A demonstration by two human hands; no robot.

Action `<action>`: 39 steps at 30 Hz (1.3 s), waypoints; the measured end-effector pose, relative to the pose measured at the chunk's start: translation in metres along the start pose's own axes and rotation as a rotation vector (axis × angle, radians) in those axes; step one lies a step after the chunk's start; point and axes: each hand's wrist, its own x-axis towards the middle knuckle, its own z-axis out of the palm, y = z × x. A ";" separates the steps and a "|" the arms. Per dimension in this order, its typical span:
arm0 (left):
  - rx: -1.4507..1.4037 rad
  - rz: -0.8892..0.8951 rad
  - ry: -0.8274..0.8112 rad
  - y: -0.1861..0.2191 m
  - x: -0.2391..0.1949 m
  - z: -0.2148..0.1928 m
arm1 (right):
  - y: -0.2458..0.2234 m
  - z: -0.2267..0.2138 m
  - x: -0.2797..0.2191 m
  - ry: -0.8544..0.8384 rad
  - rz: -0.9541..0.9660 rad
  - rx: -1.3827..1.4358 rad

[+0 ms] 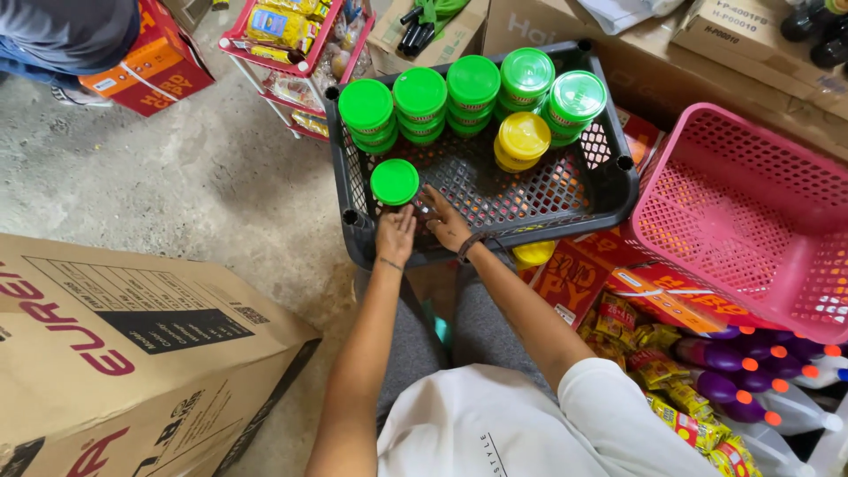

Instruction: Organizing and stacking yellow and green plastic containers into a black plastic crate.

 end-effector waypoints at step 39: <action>0.118 -0.177 -0.207 0.129 -0.180 0.151 | -0.022 0.032 0.020 0.423 0.255 -0.174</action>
